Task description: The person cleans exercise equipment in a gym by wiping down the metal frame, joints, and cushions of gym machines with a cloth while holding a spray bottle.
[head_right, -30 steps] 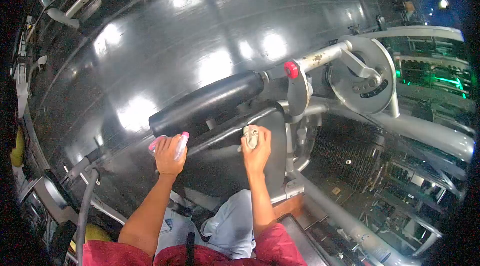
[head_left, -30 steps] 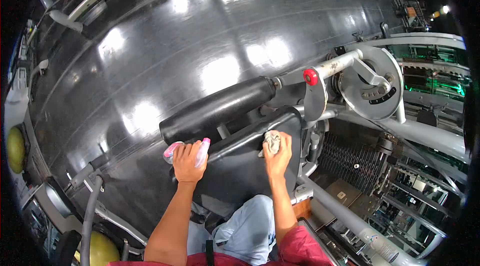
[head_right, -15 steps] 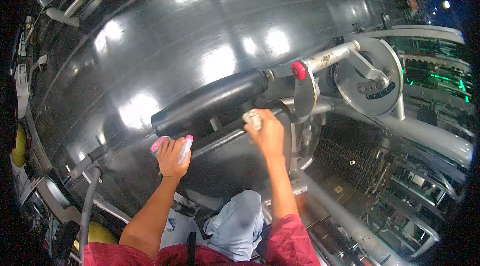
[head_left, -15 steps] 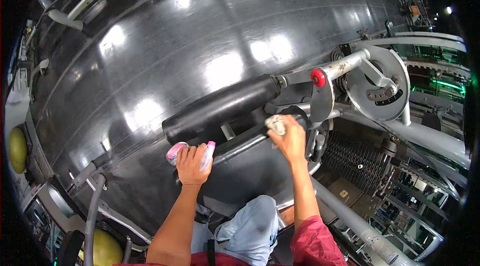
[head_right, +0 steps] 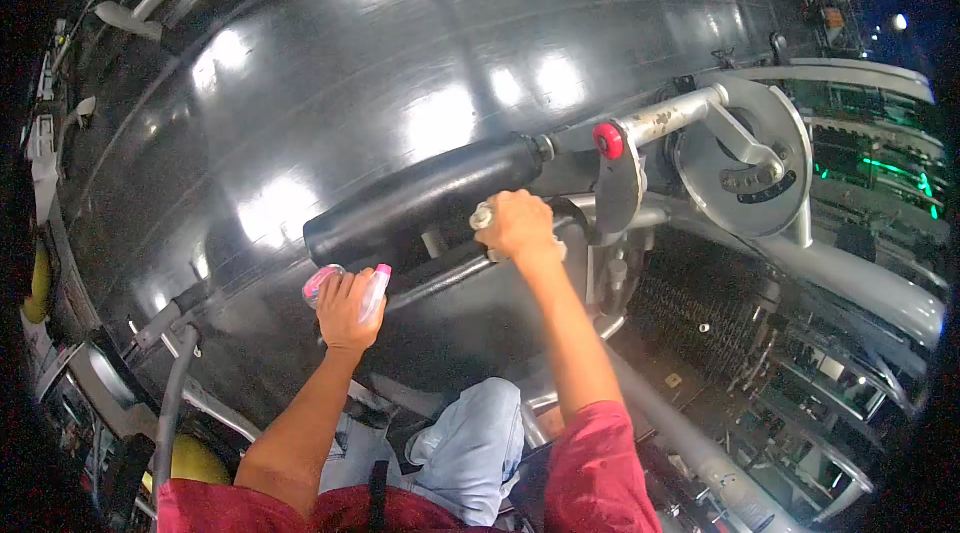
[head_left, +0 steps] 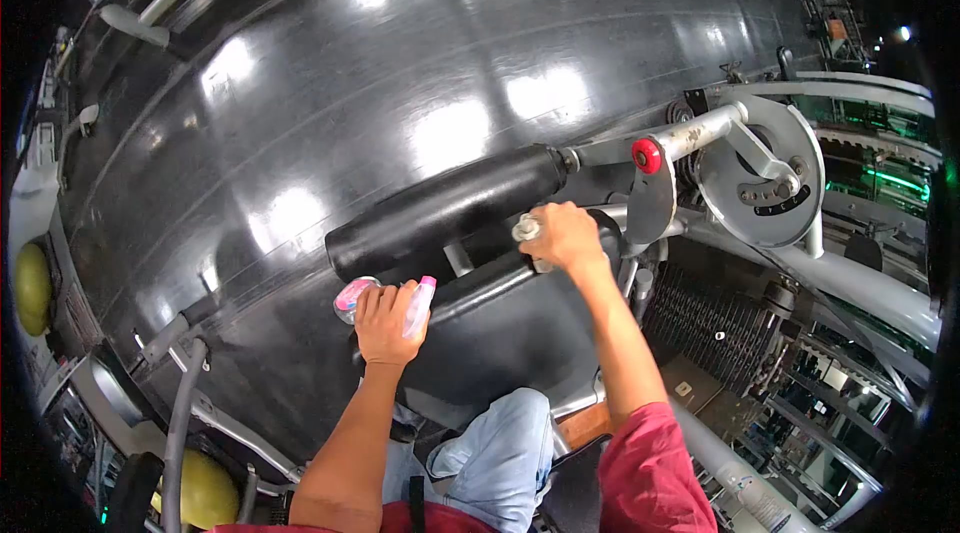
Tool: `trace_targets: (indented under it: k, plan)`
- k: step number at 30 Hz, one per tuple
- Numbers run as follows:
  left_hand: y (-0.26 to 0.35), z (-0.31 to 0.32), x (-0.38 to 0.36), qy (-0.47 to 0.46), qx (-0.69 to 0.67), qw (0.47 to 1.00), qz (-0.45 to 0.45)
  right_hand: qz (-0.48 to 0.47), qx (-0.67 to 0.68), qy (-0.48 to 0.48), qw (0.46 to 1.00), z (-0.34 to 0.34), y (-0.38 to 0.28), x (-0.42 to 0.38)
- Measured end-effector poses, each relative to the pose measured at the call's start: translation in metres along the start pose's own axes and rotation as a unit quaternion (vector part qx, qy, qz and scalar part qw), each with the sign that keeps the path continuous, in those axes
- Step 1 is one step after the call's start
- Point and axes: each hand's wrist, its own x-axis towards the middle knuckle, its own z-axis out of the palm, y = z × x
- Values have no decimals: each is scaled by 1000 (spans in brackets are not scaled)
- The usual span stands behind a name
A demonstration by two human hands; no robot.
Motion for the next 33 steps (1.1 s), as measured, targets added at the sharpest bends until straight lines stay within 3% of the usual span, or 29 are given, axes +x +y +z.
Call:
trace_targets:
  k: [7, 9, 11, 14, 16, 23, 24, 27, 29, 31, 33]
  plan:
    - [-1, 0, 0, -3, -6, 1000, -3, -85, 110, -27, 990, 31, -40, -15]
    - [-1, 0, -1, 2, -7, 1000, 1, -33, 103, -61, 992, 20, -28, -8]
    - [-1, 1, -1, -7, -3, 1000, -6, 17, -7, -41, 999, 6, -15, 1]
    - [0, 0, 1, 6, -5, 1000, -2, 29, 24, -31, 999, 7, 0, 15]
    - [-1, 0, 0, 5, -3, 1000, -3, 33, -44, -1, 998, 21, -10, 16]
    - [-1, 2, -2, -12, 4, 1000, -13, -79, 70, -58, 993, 39, -100, -34]
    - [-1, 1, -1, -14, 6, 1000, -12, -90, 55, -2, 994, 42, -101, -41]
    - [0, -1, -1, -5, -2, 1000, -4, -88, 87, 45, 991, 43, -64, -43]
    - [0, -1, -1, -15, -5, 1000, -15, -14, 94, 38, 995, 25, -43, -43]
    - [1, -2, -1, -13, -7, 1000, -16, 53, 186, 96, 976, 18, -23, -47]
    - [2, -1, 0, -9, -10, 1000, -13, 55, 187, 159, 968, 28, -23, -53]
